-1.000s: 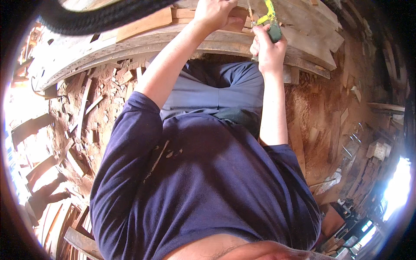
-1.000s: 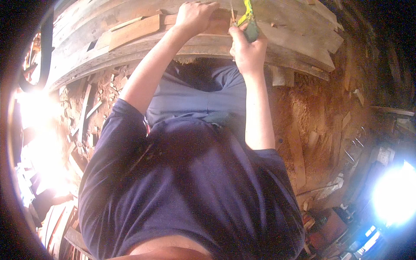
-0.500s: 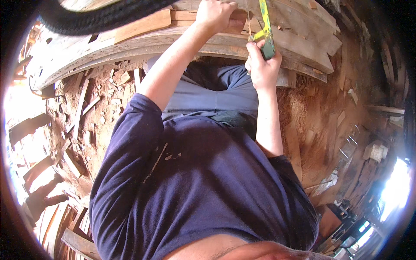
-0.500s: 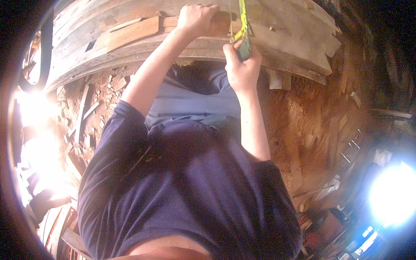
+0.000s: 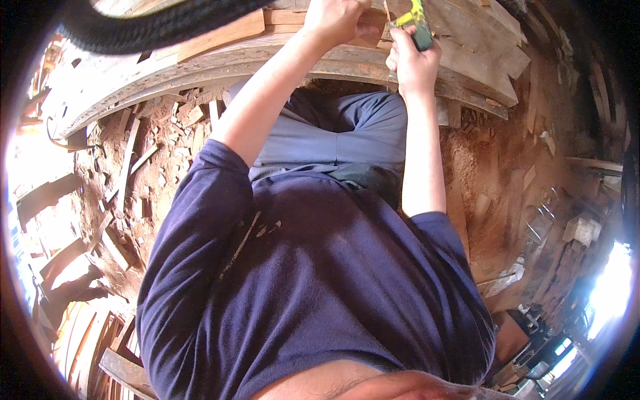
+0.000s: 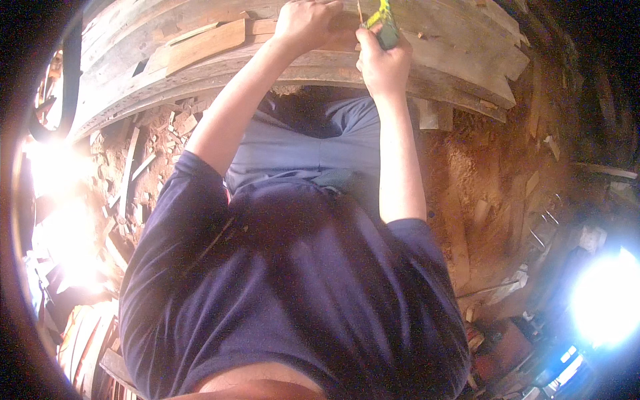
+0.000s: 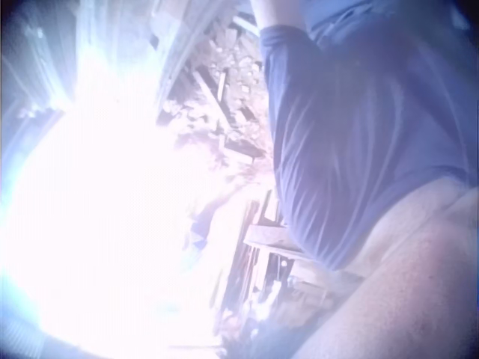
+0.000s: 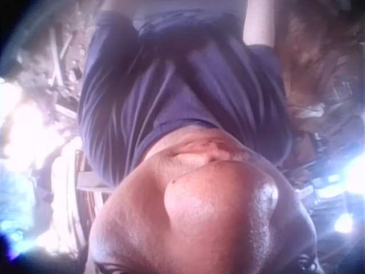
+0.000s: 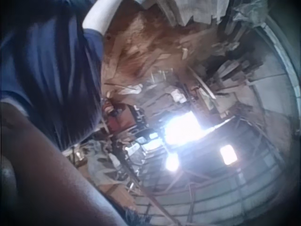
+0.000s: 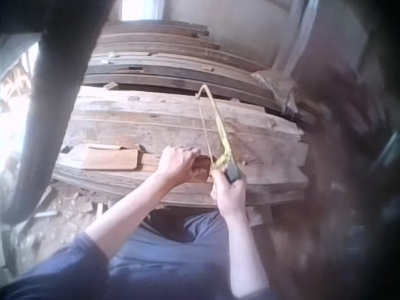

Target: The person uses a hand saw to cut small wooden pieces on a workbench. They repeatedly position the wood, saw along marked lines, and remove cut-off pieces. The process is repeated multiple times with different small wood pieces.

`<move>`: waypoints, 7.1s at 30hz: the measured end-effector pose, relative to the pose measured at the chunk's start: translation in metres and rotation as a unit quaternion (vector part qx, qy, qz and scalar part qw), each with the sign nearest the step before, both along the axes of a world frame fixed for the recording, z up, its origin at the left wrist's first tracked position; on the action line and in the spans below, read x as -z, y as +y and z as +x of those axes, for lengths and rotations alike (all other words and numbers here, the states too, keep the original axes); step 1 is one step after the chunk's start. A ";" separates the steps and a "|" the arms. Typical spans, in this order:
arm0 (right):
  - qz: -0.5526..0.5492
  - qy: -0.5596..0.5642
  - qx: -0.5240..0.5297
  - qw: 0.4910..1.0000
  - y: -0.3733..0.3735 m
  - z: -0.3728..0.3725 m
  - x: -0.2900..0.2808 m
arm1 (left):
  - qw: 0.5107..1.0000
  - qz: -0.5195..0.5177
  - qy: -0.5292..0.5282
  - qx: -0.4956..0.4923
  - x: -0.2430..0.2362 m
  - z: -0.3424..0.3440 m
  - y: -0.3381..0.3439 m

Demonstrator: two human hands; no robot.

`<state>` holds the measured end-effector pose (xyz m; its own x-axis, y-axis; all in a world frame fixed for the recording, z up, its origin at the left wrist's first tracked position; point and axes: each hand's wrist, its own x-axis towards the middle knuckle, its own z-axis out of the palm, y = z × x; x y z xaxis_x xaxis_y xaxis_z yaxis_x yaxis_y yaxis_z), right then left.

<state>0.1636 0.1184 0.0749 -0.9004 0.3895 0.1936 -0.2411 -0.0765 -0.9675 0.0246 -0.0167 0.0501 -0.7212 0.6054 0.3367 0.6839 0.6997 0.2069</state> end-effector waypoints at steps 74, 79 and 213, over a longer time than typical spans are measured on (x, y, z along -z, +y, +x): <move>0.157 -0.100 0.042 0.982 -0.007 0.027 0.009 | 0.999 -0.002 0.036 -0.004 0.016 -0.010 -0.008; 0.016 -0.078 -0.005 0.997 0.000 0.015 -0.003 | 0.997 -0.063 -0.007 -0.048 0.013 -0.009 -0.007; 0.614 -0.164 0.180 0.751 0.122 -0.083 0.075 | 0.988 0.125 0.075 0.052 0.100 0.047 -0.064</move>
